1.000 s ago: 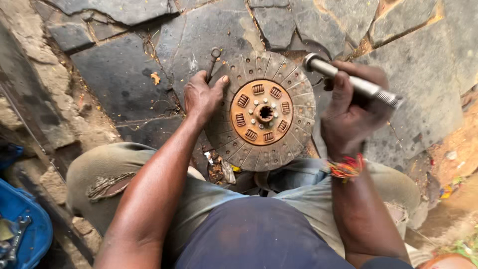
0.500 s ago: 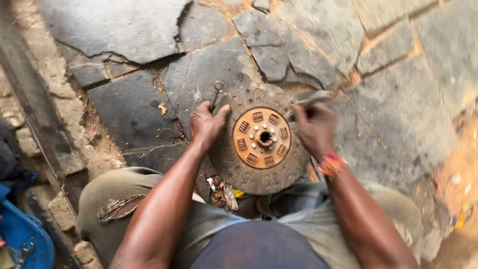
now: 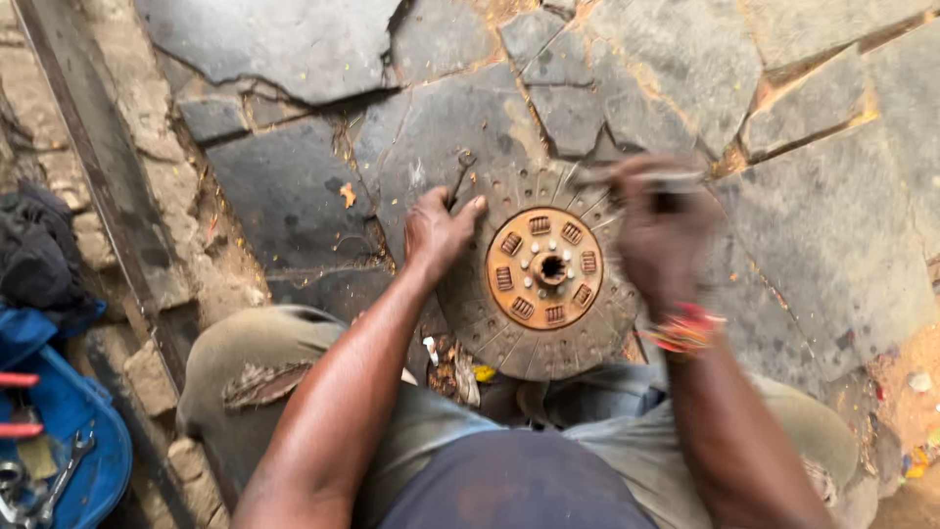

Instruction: The person sits on a stone floor and uses a wrench and hammer to work on a circular metal component. They strike the object repeatedly with the hammer and then use their hands to manipulate a small metal piece within the central hole of the component.

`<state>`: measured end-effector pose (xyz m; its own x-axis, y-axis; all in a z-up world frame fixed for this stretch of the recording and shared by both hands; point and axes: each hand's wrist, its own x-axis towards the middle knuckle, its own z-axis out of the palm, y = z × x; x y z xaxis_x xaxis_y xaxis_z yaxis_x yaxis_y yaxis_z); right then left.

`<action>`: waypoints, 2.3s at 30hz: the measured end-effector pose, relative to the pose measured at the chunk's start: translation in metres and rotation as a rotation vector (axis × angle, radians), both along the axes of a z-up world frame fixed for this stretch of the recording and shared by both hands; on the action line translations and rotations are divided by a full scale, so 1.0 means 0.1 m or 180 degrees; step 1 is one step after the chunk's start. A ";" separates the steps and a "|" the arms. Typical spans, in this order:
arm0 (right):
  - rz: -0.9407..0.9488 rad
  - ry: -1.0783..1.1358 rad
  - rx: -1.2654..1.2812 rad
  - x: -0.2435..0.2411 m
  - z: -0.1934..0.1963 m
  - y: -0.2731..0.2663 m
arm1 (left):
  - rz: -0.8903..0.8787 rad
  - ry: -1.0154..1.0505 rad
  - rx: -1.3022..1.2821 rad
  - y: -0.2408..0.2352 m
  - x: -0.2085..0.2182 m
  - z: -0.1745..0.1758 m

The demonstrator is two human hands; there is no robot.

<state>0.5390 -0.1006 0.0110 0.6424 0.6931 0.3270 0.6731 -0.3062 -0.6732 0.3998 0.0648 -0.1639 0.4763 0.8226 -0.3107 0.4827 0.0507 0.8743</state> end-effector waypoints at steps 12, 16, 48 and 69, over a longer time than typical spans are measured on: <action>0.0132 -0.0194 0.0420 -0.12 -0.25 -0.27 | 0.0019 0.0070 -0.0031 -0.26 -0.15 -0.09; 0.1018 -0.0342 -0.0267 -0.19 -0.44 -0.03 | 0.0059 -0.0120 0.0019 0.01 0.02 -0.04; 0.0561 0.0321 0.1135 -0.60 0.54 -0.27 | 0.0083 -0.0013 -0.0338 -0.11 -0.12 -0.04; 0.0355 0.0386 -0.0166 -0.78 -0.08 -0.51 | 0.0102 -0.0037 -0.0071 -0.14 -0.15 -0.17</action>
